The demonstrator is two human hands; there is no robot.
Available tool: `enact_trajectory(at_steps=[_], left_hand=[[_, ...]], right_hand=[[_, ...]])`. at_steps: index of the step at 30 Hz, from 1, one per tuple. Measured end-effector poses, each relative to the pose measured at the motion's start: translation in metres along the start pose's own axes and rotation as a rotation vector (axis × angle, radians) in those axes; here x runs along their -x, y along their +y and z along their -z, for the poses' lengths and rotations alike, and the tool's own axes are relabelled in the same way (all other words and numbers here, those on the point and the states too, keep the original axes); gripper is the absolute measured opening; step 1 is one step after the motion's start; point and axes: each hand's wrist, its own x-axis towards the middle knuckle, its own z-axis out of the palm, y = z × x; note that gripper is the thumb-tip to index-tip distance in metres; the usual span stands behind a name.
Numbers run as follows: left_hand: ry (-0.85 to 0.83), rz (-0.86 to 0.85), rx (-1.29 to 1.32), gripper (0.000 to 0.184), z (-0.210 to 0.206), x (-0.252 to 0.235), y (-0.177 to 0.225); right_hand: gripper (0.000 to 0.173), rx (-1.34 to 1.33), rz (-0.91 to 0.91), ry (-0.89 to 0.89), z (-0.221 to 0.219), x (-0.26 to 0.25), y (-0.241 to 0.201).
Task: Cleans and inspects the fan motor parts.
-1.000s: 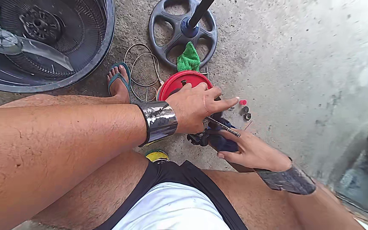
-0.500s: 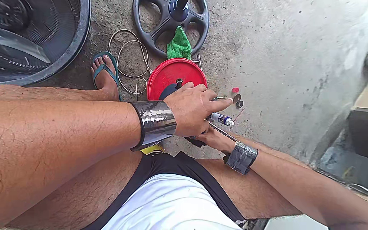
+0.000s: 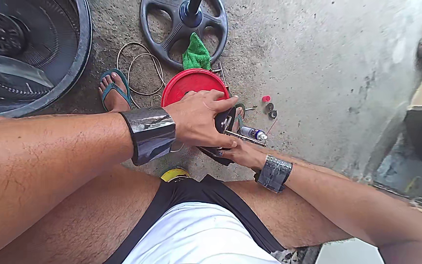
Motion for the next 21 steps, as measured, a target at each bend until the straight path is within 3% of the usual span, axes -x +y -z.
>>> enact_trajectory(at_steps=[3,8,11,14,19,21], left_hand=[[-0.016,0.102,0.019,0.108,0.013,0.002,-0.006],[-0.165,0.135,0.097,0.113,0.039,0.014,-0.016],[-0.151,0.204,-0.021,0.117,0.044,0.021,-0.019],[-0.125,0.246,-0.128,0.106,0.051,0.027,-0.037],[-0.074,0.417,0.324,0.067,0.046,0.045,-0.059],[-0.058,0.454,0.493,0.071,0.037,0.05,-0.062]], right_hand=[[0.047,-0.037,0.112,-0.034,0.003,-0.005,-0.005],[0.05,0.043,0.137,-0.076,0.003,-0.01,-0.017],[0.048,0.101,0.155,-0.055,0.002,-0.01,-0.029],[0.042,0.19,0.154,-0.025,-0.001,-0.009,-0.043],[0.032,0.278,0.147,0.025,-0.005,-0.008,-0.057],[0.035,0.291,0.142,0.021,-0.006,-0.008,-0.055]])
